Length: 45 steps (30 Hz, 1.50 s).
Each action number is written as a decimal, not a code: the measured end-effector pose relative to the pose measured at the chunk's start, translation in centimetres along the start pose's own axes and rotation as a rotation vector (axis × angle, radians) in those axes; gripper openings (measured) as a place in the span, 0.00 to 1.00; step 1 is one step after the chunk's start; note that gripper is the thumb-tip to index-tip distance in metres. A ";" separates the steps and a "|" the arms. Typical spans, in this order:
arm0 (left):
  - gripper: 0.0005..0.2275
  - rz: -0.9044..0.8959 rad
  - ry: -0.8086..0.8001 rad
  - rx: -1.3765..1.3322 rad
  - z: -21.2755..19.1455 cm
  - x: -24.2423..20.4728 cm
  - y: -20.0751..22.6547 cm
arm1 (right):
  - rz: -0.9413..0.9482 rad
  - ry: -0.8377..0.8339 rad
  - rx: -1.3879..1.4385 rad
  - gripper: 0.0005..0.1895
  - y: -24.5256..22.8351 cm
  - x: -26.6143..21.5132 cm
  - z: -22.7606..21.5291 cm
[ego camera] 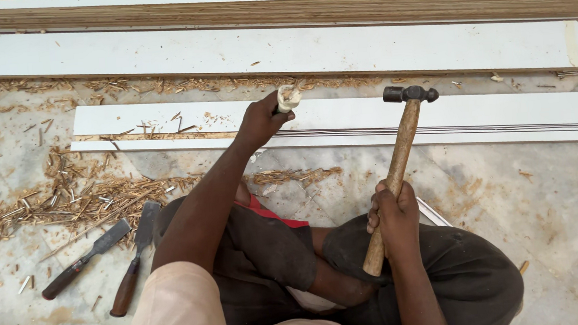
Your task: The person sits on the floor and uses a chisel and hammer to carve a groove along a long white wooden plank. They repeatedly strike the chisel to remove wood shavings and deepen the groove.
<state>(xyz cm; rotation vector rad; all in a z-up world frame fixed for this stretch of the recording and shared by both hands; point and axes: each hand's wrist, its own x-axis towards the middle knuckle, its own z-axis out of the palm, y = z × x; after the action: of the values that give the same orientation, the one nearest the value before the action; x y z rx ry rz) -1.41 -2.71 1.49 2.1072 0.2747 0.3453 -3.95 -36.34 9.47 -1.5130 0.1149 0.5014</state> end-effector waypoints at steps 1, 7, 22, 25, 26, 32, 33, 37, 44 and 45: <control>0.17 -0.026 0.019 0.004 -0.1 -0.5 -0.1 | -0.008 -0.007 -0.017 0.06 0.0 -0.1 0.2; 0.17 -0.017 0.038 0.017 -0.2 -2.1 -0.6 | -0.045 -0.075 -0.133 0.07 0.3 -1.0 1.5; 0.09 -0.104 0.067 -0.414 -2.9 -3.6 -5.9 | -0.075 -0.196 -0.216 0.08 2.1 -2.6 2.6; 0.07 -0.100 0.044 -0.458 -2.9 -3.5 -6.3 | -0.060 -0.195 -0.206 0.08 2.4 -2.5 2.4; 0.07 -0.090 0.036 -0.464 -2.7 -3.5 -6.5 | -0.050 -0.196 -0.201 0.08 2.6 -2.5 2.3; 0.07 -0.117 0.009 -0.497 -2.2 -3.2 -7.3 | -0.032 -0.189 -0.210 0.09 2.8 -2.3 2.1; 0.07 -0.116 0.008 -0.494 -2.2 -3.1 -7.4 | -0.032 -0.189 -0.216 0.09 2.7 -2.3 2.2; 0.08 -0.140 0.007 -0.457 -2.3 -3.2 -6.9 | -0.040 -0.199 -0.246 0.10 3.0 -2.3 2.4; 0.08 -0.144 -0.001 -0.434 -2.0 -3.1 -6.3 | -0.034 -0.220 -0.250 0.10 3.7 -2.1 2.5; 0.08 -0.141 0.000 -0.437 -2.0 -3.0 -6.3 | -0.038 -0.221 -0.259 0.09 3.7 -2.1 2.6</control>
<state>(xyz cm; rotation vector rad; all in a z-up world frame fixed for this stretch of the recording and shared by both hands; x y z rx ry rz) -5.32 1.19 -3.21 1.6496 0.3145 0.2911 -7.88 -34.45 7.08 -1.6963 -0.1562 0.6681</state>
